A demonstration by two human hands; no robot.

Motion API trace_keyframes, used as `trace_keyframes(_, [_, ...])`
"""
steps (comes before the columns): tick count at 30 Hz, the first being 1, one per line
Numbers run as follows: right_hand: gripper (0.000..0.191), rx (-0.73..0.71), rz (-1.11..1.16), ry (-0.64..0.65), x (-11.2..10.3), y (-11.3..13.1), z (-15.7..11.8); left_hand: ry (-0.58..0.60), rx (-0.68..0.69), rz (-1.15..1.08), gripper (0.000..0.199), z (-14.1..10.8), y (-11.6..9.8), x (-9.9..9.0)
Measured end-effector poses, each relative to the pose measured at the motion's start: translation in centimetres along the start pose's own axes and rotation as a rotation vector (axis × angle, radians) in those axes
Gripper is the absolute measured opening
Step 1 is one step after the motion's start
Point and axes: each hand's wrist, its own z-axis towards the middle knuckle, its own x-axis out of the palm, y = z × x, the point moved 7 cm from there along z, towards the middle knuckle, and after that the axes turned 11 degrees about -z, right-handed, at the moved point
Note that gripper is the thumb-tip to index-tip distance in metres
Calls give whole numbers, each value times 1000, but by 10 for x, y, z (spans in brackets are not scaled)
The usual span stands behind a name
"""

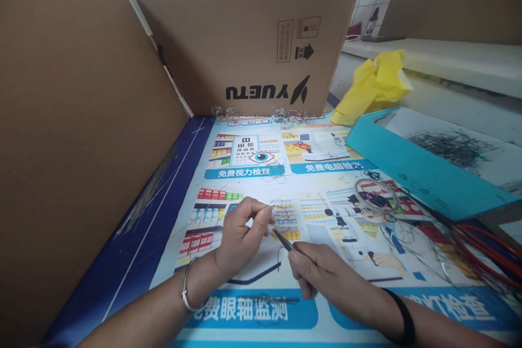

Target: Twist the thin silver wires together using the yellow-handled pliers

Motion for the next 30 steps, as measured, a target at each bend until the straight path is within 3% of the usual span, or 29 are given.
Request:
trace_keyframes(4, [45,-20,-62,-61,-9,2,1,-10,-66,-79,16,2,6,0])
trace_keyframes(7, [45,-16,-161,-159,-22,1,3,-18,-189,-240,19,4,16,1])
trace_keyframes(11, [38,-52,-574,-359,-44,3,4,-43,-339,-463,22,4,27,6])
trace_keyframes(15, [31,-136,-816,-504,-58,8,2,-16,-370,-466,23,5,26,10])
trace_keyframes(21, [37,-124,-694,-376,-61,7,5,78,-265,-221,19,9,16,8])
trace_keyframes(30, [37,-120,-726,-347,-56,3,8,170,-116,-27,18,10,11,9])
